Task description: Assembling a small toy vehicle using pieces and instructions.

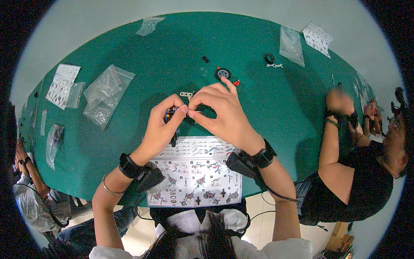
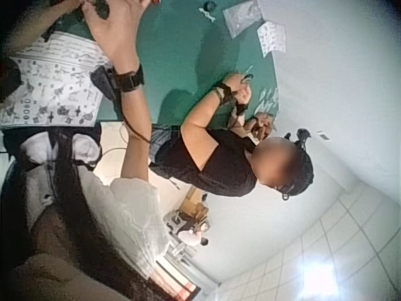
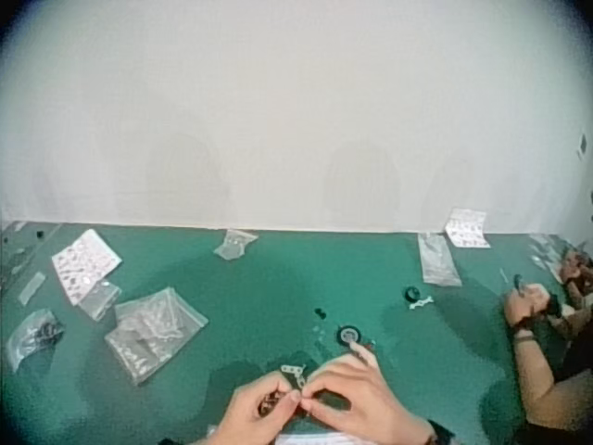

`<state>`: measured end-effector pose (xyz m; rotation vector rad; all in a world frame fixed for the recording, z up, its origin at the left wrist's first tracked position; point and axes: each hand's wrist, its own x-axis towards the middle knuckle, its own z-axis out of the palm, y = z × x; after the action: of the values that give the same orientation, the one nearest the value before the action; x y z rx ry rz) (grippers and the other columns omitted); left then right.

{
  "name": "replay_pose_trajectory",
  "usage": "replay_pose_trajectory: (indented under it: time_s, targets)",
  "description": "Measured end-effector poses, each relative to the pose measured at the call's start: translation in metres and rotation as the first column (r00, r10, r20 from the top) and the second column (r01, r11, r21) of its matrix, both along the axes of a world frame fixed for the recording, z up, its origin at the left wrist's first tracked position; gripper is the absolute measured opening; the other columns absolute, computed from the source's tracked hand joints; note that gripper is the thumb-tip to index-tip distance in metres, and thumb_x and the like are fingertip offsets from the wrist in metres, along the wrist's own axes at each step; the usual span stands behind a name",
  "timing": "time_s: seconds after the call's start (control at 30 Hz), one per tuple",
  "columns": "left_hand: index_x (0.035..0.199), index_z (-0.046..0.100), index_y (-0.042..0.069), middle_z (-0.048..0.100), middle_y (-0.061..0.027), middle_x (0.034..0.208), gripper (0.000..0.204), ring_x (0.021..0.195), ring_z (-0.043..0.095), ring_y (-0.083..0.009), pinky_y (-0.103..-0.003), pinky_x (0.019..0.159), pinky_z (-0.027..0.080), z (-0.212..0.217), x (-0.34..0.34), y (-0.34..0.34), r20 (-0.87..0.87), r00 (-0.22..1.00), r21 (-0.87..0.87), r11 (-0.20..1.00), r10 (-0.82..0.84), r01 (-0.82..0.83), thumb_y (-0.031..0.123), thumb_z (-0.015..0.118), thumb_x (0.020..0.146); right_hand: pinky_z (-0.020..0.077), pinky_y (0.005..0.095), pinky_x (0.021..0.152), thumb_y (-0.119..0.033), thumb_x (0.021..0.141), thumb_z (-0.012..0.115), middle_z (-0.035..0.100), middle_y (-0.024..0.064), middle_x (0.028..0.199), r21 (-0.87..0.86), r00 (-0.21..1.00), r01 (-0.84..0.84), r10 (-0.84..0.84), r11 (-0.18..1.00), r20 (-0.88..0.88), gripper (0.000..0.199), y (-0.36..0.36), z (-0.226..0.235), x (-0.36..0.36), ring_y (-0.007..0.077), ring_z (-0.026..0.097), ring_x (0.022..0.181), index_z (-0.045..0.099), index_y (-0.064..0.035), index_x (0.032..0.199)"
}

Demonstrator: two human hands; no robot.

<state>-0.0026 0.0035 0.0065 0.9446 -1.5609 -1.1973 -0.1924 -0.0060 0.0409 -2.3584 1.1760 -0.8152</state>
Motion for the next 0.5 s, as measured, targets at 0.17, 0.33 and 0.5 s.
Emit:
replay_pose_trajectory:
  time_s: [0.17, 0.33, 0.5]
  targets:
    - [0.086, 0.051, 0.000, 0.052, -0.0025, 0.072, 0.013, 0.069, 0.048, -0.0053, -0.024, 0.060, 0.039, -0.0037, -0.0046, 0.0009, -0.112, 0.994, -0.001, 1.000, -0.015, 0.015, 0.007, 0.058, 0.095, 0.0202, 0.0516, 0.112, -0.026, 0.092, 0.064, 0.065, 0.0008, 0.093, 0.171, 0.998, -0.063, 0.059, 0.983, 0.030, 0.015, -0.0008, -0.0080, -0.0044, 0.0208, 0.058, 0.101, 0.067, -0.0112, 0.090]
    - [0.090, 0.050, 0.002, 0.053, -0.0019, 0.077, 0.011, 0.076, 0.052, -0.0070, -0.023, 0.068, 0.042, -0.0038, -0.0036, 0.0006, -0.099, 0.993, -0.021, 0.998, -0.061, 0.059, 0.007, 0.057, 0.096, 0.0190, 0.0513, 0.113, -0.027, 0.096, 0.058, 0.063, 0.0011, 0.090, 0.320, 0.988, -0.113, 0.073, 0.941, 0.135, 0.018, -0.0038, -0.0088, -0.0073, 0.0191, 0.057, 0.102, 0.066, -0.0109, 0.091]
    - [0.089, 0.050, 0.003, 0.049, 0.0005, 0.077, 0.013, 0.075, 0.047, -0.0065, -0.023, 0.069, 0.038, 0.0013, -0.0030, 0.0020, -0.060, 0.998, -0.034, 0.999, -0.035, 0.033, 0.010, 0.058, 0.097, 0.0187, 0.0512, 0.113, -0.025, 0.093, 0.061, 0.063, 0.0016, 0.090, 0.197, 0.998, -0.038, 0.027, 0.980, 0.059, 0.014, -0.0023, -0.0068, -0.0064, 0.0202, 0.057, 0.101, 0.065, -0.0111, 0.091]
